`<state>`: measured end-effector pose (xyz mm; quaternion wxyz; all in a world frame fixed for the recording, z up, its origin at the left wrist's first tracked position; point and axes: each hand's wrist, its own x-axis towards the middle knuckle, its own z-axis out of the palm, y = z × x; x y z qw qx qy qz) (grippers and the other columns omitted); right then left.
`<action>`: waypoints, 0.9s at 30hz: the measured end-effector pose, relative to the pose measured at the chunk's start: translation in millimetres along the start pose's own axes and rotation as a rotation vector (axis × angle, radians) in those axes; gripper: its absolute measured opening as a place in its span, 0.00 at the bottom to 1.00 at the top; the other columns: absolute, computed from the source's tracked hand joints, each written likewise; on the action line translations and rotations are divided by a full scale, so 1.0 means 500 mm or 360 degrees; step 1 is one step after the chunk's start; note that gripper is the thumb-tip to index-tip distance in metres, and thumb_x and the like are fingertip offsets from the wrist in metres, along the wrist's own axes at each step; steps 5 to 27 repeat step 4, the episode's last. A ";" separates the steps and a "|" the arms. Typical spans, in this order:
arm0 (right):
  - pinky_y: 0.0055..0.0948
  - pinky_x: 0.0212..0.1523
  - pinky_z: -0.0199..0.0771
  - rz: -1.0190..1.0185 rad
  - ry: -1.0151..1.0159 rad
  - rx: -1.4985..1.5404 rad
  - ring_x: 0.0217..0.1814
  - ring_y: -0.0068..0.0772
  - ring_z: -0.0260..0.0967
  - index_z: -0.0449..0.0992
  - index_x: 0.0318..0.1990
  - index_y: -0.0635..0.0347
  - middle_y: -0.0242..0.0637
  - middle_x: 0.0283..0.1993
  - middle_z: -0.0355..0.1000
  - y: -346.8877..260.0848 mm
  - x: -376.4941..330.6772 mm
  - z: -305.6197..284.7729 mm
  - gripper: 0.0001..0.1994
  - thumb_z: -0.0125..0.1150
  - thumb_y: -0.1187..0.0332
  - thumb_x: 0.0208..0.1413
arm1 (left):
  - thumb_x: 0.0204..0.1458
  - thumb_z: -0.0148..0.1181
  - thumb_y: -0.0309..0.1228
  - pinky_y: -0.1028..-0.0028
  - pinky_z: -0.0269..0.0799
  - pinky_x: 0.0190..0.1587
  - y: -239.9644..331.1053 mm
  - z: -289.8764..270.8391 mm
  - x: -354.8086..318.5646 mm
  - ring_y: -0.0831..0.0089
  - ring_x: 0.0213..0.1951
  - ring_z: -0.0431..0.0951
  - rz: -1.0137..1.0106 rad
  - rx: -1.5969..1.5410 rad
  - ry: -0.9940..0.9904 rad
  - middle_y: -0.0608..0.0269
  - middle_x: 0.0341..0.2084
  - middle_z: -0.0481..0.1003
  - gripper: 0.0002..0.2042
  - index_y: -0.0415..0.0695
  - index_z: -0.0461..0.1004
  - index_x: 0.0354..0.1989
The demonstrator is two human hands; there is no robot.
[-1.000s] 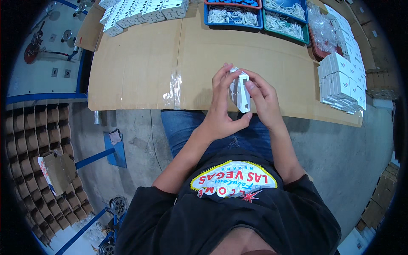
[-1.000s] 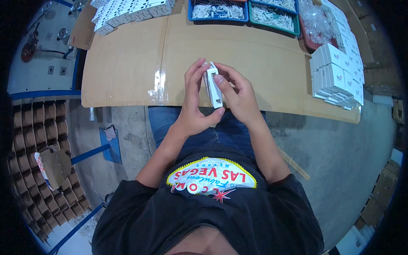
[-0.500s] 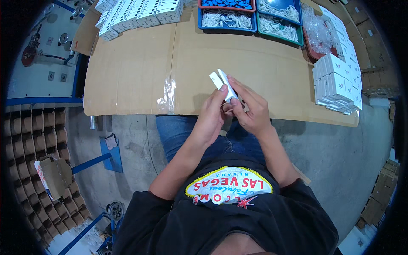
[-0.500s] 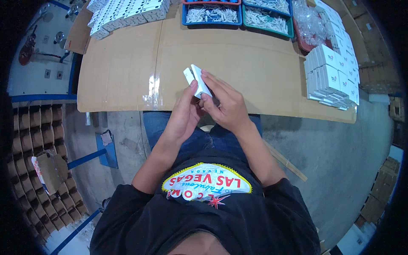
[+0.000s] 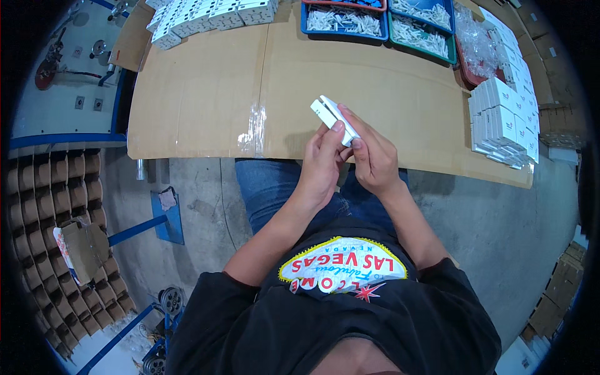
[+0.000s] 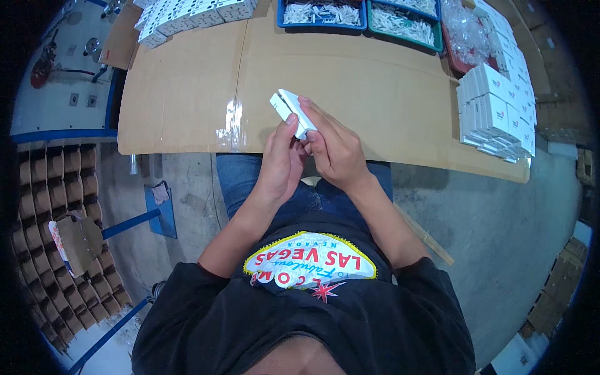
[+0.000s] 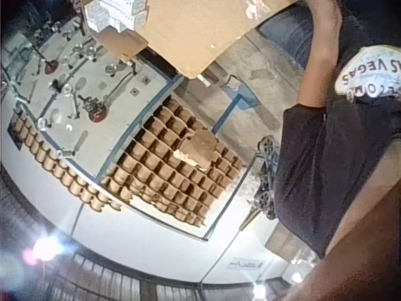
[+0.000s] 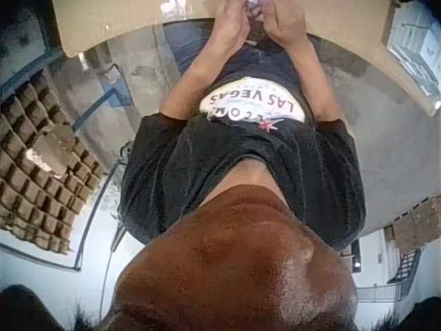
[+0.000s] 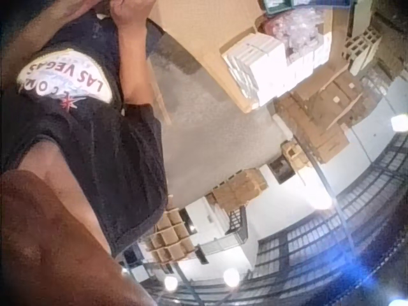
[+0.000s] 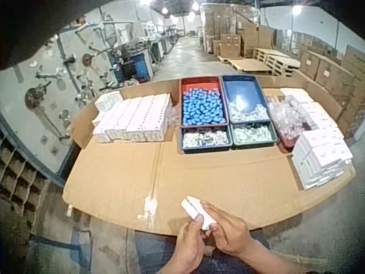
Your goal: Assembling internal electronic parts into a plastic housing and packaging the finished items into small white boxes.
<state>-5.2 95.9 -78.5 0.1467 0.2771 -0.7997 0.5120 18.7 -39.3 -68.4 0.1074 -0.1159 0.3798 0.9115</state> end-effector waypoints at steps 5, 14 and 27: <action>0.39 0.56 0.79 -0.0085 0.0033 0.0014 0.57 0.57 0.77 0.72 0.64 0.69 0.55 0.62 0.74 0.013 -0.006 0.011 0.19 0.53 0.71 0.68 | 0.66 0.58 0.45 0.73 0.74 0.53 -0.009 -0.025 0.000 0.79 0.46 0.78 -0.0015 -0.0031 -0.0014 0.65 0.45 0.77 0.20 0.43 0.71 0.58; 0.39 0.56 0.79 -0.0085 0.0033 0.0014 0.57 0.57 0.77 0.72 0.64 0.69 0.55 0.62 0.74 0.013 -0.006 0.011 0.19 0.53 0.71 0.68 | 0.66 0.58 0.45 0.73 0.74 0.53 -0.009 -0.025 0.000 0.79 0.46 0.78 -0.0015 -0.0031 -0.0014 0.65 0.45 0.77 0.20 0.43 0.71 0.58; 0.39 0.56 0.79 -0.0085 0.0033 0.0014 0.57 0.57 0.77 0.72 0.64 0.69 0.55 0.62 0.74 0.013 -0.006 0.011 0.19 0.53 0.71 0.68 | 0.66 0.58 0.45 0.73 0.74 0.53 -0.009 -0.025 0.000 0.79 0.46 0.78 -0.0015 -0.0031 -0.0014 0.65 0.45 0.77 0.20 0.43 0.71 0.58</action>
